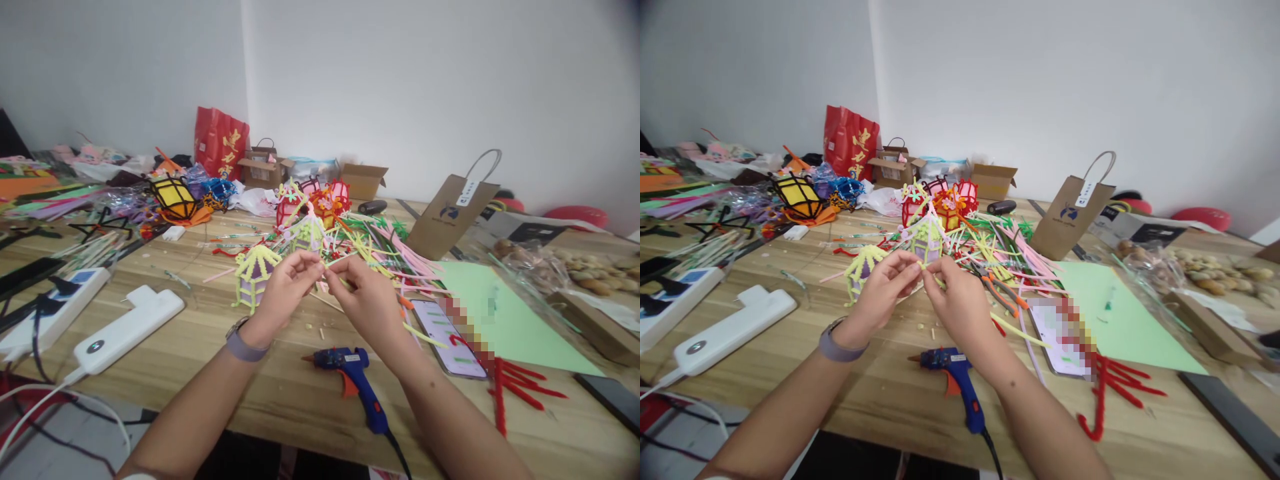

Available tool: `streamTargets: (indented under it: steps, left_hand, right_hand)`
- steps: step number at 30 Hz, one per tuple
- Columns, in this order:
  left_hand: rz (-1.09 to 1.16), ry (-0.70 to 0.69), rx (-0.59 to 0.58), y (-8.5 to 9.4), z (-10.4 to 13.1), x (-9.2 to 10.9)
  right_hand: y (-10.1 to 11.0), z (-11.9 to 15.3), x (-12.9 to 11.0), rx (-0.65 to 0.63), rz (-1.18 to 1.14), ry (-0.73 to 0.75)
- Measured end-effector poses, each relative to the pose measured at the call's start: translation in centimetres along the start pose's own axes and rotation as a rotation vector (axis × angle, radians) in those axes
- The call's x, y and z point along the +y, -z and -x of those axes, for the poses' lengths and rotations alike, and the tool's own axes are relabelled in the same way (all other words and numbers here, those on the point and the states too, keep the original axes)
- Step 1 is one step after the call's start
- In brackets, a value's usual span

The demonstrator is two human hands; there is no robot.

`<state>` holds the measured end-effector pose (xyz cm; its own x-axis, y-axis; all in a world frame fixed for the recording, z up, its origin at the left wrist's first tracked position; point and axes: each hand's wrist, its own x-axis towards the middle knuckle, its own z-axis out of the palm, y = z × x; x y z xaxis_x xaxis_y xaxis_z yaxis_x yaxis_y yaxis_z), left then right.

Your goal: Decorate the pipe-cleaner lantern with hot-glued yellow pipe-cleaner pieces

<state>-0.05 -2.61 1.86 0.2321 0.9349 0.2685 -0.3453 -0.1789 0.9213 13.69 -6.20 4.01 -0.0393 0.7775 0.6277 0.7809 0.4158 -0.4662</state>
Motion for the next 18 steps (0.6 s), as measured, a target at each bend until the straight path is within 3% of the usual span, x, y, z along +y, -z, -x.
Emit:
streamTargets:
  steps: [7, 18]
  left_hand:
    - [0.155, 0.032, -0.043, 0.03, -0.04, -0.06]
    - [0.442, 0.213, -0.067, -0.51, -0.01, -0.06]
  right_hand:
    - [-0.11, 0.46, -0.44, 0.024, 0.071, 0.062]
    - [-0.05, 0.47, -0.95, -0.016, -0.15, 0.039]
